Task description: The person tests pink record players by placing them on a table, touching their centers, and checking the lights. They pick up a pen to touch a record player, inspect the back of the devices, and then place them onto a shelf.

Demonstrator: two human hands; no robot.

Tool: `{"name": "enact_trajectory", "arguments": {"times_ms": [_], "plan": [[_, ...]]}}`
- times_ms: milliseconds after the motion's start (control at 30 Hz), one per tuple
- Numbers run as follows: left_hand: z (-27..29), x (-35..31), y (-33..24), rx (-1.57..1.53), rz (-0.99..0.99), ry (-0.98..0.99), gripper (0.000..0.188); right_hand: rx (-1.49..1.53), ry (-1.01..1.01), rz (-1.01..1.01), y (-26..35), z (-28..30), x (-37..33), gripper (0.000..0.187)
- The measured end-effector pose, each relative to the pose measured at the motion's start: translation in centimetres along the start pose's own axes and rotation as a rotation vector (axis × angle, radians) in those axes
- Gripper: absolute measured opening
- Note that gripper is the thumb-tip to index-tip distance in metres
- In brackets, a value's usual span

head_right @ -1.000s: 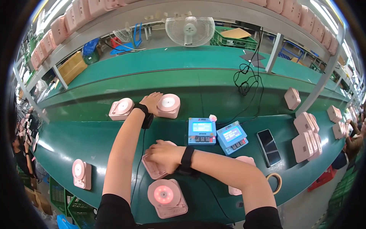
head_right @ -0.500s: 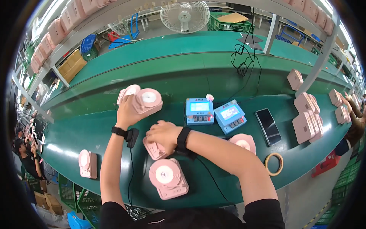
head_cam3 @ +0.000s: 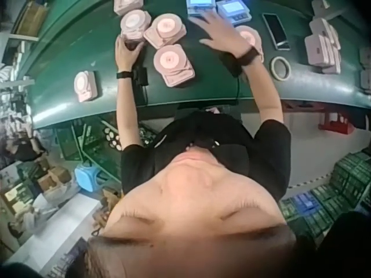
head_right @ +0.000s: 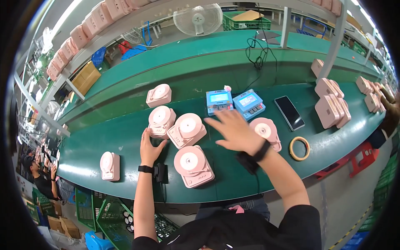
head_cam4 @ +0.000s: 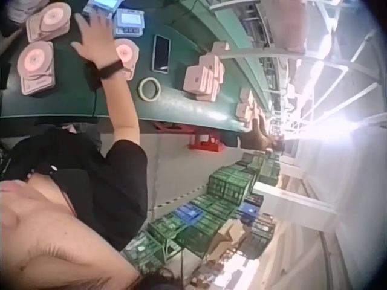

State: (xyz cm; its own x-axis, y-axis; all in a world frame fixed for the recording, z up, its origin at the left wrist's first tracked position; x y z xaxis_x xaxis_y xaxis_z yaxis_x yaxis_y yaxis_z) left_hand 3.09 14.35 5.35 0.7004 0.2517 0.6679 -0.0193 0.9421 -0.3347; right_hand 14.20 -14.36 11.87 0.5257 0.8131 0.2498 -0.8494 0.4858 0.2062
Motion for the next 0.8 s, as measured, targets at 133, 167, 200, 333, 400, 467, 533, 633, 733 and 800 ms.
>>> {"name": "enact_trajectory", "arguments": {"times_ms": [133, 167, 200, 333, 400, 467, 533, 633, 733, 800], "plan": [[-0.5, -0.2, 1.2, 0.084, 0.088, 0.099, 0.069, 0.265, -0.208, -0.454, -7.7, 2.9, -10.8, 0.065], [-0.5, -0.1, 1.8, 0.084, 0.092, 0.09, 0.067, 0.253, -0.211, -0.489, -8.3, 2.2, -12.7, 0.065], [-0.9, 0.0, 2.0, 0.034, 0.147, 0.118, 0.066, 0.515, -0.317, -0.595, -10.5, 0.7, -15.1, 0.063], [-1.2, 0.5, 1.9, 0.0, 0.184, 0.144, 0.064, 1.125, -0.573, -0.76, -14.9, -4.2, -19.4, 0.059], [-1.5, 0.5, 1.7, 0.015, 0.18, 0.134, 0.063, 1.279, -0.589, -0.706, -15.3, -4.9, -18.5, 0.059], [-1.7, 0.4, 1.4, 0.009, 0.182, 0.135, 0.063, 1.328, -0.594, -0.7, -15.6, -4.9, -18.5, 0.059], [-1.6, 0.3, 1.6, 0.015, 0.182, 0.136, 0.063, 1.423, -0.594, -0.676, -15.6, -4.9, -18.2, 0.059], [-1.8, 0.1, 1.8, 0.016, 0.175, 0.125, 0.063, 1.379, -0.583, -0.701, -15.1, -5.1, -18.5, 0.059], [-1.6, 0.0, 2.0, 0.023, 0.194, 0.142, 0.06, 1.374, -0.588, -0.708, -15.4, -4.9, -18.6, 0.06], [-1.8, -0.1, 2.3, 0.027, 0.204, 0.162, 0.059, 1.42, -0.604, -0.69, -15.0, -4.9, -18.3, 0.063]]}}
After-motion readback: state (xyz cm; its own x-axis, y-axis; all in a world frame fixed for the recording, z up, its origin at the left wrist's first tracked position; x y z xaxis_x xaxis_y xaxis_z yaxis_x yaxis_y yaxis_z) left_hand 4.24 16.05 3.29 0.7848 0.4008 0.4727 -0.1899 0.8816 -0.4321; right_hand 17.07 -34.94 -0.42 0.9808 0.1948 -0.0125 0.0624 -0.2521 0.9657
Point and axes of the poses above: each hand's wrist, its own x-axis towards the middle knuckle, its own z-axis out of the back of the hand, y = z × x, the point moved 10 cm from there along x, towards the middle knuckle, and after that the axes turned 8 degrees about -z, right-handed, at the moved point
